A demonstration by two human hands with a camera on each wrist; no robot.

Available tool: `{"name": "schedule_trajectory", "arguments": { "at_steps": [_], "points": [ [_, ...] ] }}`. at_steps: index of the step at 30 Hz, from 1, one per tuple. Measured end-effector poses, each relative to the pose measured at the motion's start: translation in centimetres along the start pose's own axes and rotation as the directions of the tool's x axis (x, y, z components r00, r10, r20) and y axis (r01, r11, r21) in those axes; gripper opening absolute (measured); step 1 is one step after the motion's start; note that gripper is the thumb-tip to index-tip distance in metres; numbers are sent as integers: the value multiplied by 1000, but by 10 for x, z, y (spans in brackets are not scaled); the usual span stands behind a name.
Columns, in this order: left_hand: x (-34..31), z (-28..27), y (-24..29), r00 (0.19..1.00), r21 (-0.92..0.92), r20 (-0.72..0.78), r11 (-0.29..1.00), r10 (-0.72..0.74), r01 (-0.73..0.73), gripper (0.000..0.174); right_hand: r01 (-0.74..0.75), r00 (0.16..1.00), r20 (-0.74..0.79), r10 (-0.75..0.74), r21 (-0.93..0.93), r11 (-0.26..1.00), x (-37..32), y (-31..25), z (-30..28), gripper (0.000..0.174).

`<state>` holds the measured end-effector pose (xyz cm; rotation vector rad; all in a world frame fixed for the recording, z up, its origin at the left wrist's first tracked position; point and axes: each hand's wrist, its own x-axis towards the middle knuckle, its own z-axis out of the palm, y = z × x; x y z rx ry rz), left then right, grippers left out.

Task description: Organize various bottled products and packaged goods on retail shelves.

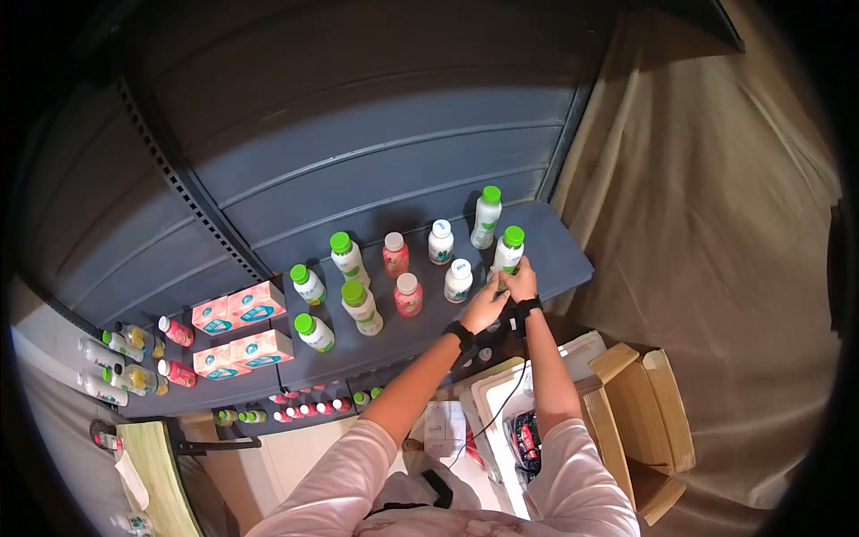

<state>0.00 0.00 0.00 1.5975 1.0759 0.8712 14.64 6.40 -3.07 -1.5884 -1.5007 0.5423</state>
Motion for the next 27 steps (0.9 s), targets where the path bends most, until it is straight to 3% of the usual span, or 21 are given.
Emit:
{"name": "schedule_trajectory", "arguments": {
  "at_steps": [5,15,21,24,25,27],
  "points": [
    [-1,-1,-7,1000,53,-18,999,9,-8,67,-10,997,-71,8,-20,1000,8,-6,7,53],
    [-43,6,-18,1000,130,4,991,25,-26,64,76,996,-37,-76,-2,997,18,15,10,58],
    [-116,-29,-10,993,161,-2,980,122,-120,59,7,1000,0,-7,-45,999,17,20,11,60],
    [-165,-61,0,992,172,-1,977,129,-127,57,-10,996,86,3,77,997,13,24,10,77],
    [-181,-74,4,992,169,-1,978,123,-121,57,-16,996,86,17,-12,1000,-4,-3,-1,84],
    [-221,-98,7,992,136,-79,987,99,-87,48,-88,995,-47,82,-135,987,-26,-11,3,82]
  ]
}}
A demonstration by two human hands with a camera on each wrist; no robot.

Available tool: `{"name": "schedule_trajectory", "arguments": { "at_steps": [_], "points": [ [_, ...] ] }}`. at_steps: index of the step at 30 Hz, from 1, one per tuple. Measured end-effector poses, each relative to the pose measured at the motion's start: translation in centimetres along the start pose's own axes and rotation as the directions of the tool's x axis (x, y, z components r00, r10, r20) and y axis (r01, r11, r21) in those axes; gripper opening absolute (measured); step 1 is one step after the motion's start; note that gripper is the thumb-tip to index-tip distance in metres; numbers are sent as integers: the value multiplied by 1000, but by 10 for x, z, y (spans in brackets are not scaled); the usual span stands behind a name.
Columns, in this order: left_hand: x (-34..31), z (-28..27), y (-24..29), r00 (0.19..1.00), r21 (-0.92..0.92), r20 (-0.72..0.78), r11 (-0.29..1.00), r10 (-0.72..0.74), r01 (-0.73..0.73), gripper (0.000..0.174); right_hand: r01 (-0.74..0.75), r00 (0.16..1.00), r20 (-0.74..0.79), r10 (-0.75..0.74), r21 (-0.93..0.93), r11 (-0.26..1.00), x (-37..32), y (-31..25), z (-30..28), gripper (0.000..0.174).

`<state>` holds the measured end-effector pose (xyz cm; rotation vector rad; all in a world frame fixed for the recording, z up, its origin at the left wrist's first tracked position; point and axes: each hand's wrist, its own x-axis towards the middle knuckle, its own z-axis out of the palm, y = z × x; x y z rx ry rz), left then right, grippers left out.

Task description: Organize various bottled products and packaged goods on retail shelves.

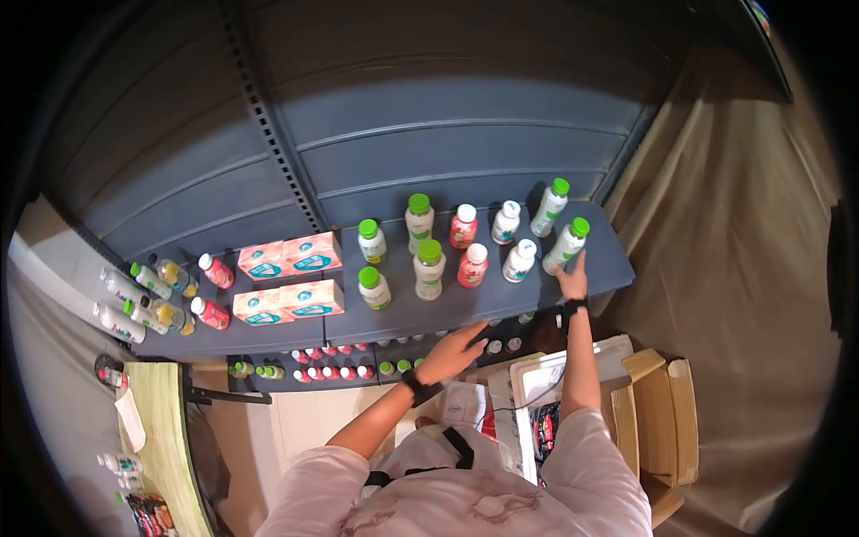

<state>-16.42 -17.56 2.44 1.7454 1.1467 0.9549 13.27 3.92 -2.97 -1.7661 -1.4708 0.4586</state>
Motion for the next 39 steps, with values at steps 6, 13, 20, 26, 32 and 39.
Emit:
{"name": "schedule_trajectory", "arguments": {
  "at_steps": [6,13,20,26,32,39],
  "points": [
    [-125,-89,24,939,-28,-249,971,-238,238,36,108,993,-70,-90,320,941,-131,-59,-4,52],
    [-265,-156,13,742,-135,-560,924,-369,358,28,166,920,254,-300,440,883,-261,-157,49,30],
    [-379,-218,25,617,-81,-713,913,-333,400,31,265,753,422,-505,508,820,-352,-269,103,28],
    [-471,-258,19,496,-170,-792,909,-355,379,27,238,670,487,-560,574,784,-440,-326,152,25],
    [-548,-298,25,428,-156,-833,891,-350,425,25,150,621,593,-512,552,820,-532,-376,177,21],
    [-603,-333,15,364,-185,-861,886,-354,425,25,172,563,634,-529,537,826,-584,-396,204,20]
  ]
}}
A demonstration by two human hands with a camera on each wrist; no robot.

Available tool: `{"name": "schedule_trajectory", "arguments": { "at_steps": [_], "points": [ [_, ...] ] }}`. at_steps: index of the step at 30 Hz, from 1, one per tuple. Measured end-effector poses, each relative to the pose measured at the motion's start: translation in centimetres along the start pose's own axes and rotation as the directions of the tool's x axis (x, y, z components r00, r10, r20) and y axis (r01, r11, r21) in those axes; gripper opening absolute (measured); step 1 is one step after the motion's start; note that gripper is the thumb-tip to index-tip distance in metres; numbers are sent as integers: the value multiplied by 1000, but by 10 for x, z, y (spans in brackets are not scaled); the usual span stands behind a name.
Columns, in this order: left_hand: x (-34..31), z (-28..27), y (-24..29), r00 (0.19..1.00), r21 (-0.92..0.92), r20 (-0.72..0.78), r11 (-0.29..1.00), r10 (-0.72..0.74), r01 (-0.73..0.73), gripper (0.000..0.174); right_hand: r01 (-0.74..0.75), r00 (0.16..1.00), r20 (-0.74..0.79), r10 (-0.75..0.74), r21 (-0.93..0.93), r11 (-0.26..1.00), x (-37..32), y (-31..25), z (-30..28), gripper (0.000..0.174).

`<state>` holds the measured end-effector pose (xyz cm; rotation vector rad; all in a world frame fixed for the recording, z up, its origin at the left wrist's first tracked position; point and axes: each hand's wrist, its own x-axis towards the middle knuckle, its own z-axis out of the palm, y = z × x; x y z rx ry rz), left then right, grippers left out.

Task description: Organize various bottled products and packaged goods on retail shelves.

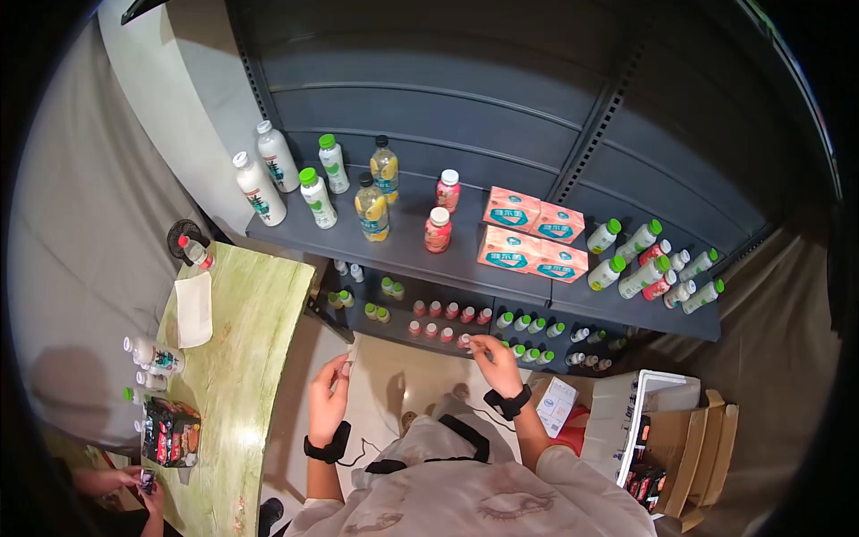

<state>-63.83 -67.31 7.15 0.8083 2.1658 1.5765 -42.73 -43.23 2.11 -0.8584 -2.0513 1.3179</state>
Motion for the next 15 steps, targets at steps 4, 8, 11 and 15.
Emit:
{"name": "schedule_trajectory", "arguments": {
  "at_steps": [4,8,11,15],
  "points": [
    [5,-18,-3,999,49,-23,998,-38,39,25,11,1000,28,-10,-43,999,11,-6,18,19],
    [13,-35,-13,997,6,-66,999,-50,50,24,27,995,97,-26,-15,1000,32,0,52,20],
    [27,-50,-34,995,22,-100,1000,-2,4,23,47,990,134,-45,-14,999,55,-20,77,22],
    [60,-68,-50,996,23,-92,1000,-13,15,23,84,988,128,-83,-5,996,86,-39,110,19]
  ]
}}
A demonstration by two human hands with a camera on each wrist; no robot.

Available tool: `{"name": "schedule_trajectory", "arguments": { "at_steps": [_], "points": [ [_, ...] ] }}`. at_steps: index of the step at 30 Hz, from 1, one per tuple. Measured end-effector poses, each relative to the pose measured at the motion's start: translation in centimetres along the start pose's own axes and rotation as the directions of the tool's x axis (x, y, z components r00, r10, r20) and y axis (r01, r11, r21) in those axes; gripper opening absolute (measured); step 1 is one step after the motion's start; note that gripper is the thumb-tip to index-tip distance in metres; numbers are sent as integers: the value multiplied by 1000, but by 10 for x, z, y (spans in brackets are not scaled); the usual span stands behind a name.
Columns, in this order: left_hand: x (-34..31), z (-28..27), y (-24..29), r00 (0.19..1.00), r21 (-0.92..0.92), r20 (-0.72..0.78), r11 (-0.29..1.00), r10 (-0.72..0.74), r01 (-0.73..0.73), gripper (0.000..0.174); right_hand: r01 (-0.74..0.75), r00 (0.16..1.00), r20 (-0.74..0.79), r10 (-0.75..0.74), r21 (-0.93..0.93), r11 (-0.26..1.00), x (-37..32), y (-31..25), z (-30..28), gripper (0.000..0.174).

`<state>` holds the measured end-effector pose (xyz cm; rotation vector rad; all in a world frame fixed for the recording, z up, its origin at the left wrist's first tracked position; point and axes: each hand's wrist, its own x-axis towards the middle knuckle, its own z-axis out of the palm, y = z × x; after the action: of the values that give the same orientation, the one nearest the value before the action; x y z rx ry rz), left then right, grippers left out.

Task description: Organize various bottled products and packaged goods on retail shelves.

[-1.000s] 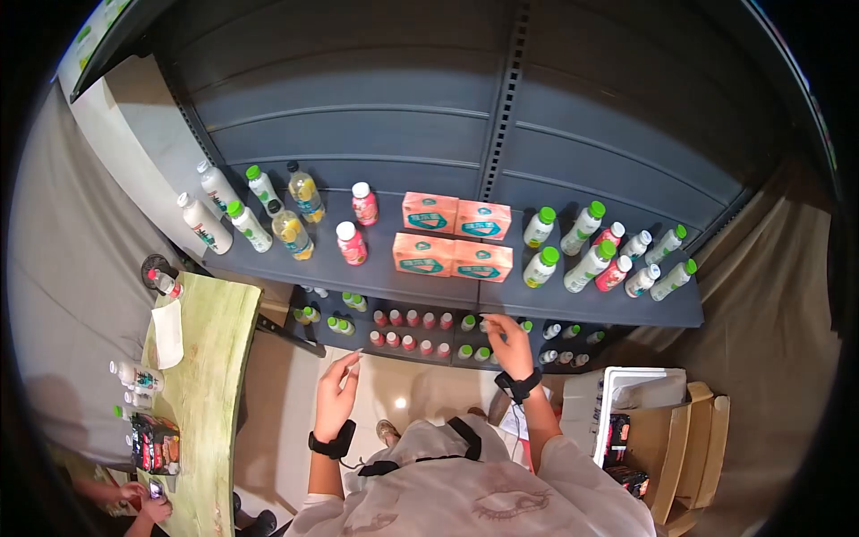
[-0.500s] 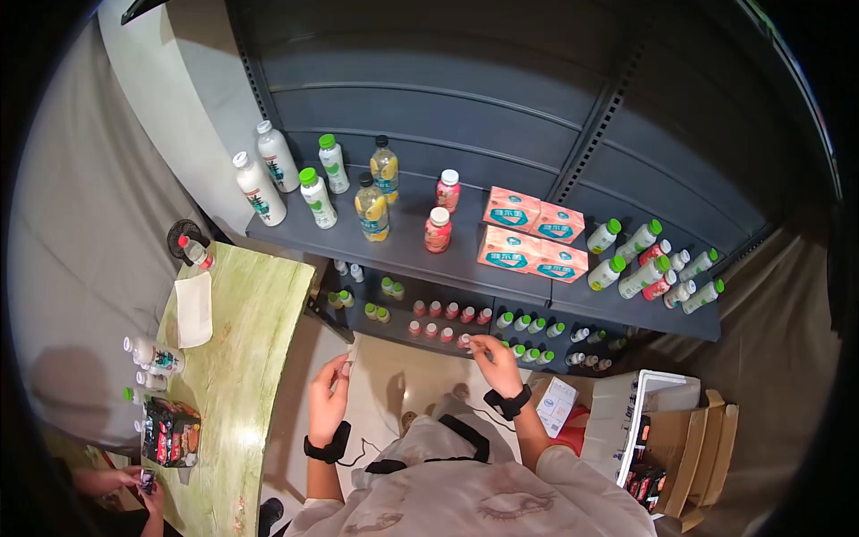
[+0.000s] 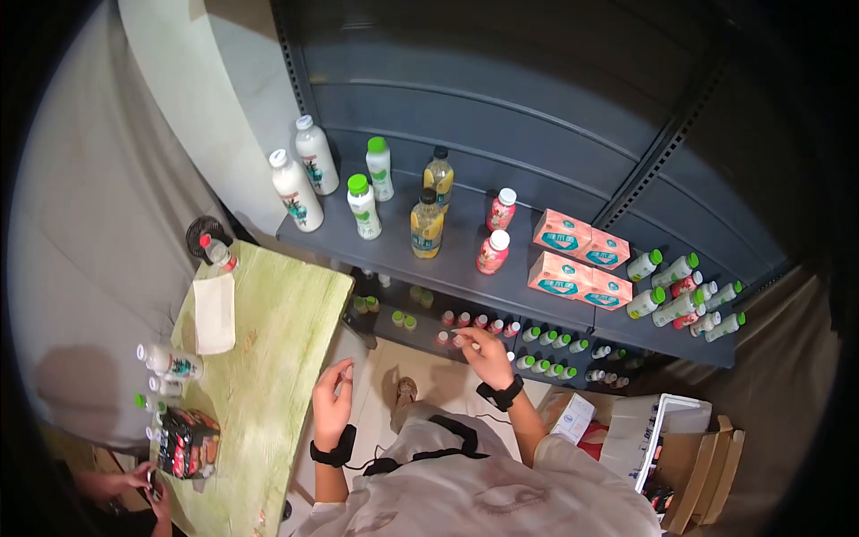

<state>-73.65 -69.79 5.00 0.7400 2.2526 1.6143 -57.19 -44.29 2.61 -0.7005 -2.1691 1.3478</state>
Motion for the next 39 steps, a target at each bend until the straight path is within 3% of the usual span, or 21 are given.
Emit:
{"name": "schedule_trajectory", "arguments": {
  "at_steps": [6,8,12,18,22,27,29,32,34,39],
  "points": [
    [58,-14,26,991,60,115,995,70,-77,23,48,994,-98,-43,54,997,40,-5,26,21],
    [76,-10,37,975,89,165,983,146,-162,23,82,984,-160,-76,29,996,46,-20,24,21],
    [98,7,60,942,106,296,975,159,-198,22,32,961,-276,-31,-1,999,42,-29,5,24],
    [104,57,67,862,-10,458,970,219,-242,22,-42,900,-434,31,-16,999,-7,-17,-42,28],
    [85,93,84,776,-39,558,943,296,-332,23,-130,830,-553,74,-63,990,-60,-7,-77,26],
    [37,142,104,693,-126,659,951,292,-281,23,-283,710,-692,129,-113,953,-143,-7,-118,21],
    [15,157,112,677,-133,686,961,265,-242,24,-303,690,-720,79,-187,935,-177,-3,-134,19],
    [-14,178,109,621,-194,710,940,331,-279,24,-411,623,-761,178,-125,903,-224,-6,-151,18],
    [-33,195,108,577,-253,733,932,360,-260,25,-424,590,-794,150,-146,894,-250,-9,-161,18],
    [-68,228,123,484,-233,796,923,362,-307,24,-507,487,-843,228,-61,860,-300,-17,-175,19]
  ]
}}
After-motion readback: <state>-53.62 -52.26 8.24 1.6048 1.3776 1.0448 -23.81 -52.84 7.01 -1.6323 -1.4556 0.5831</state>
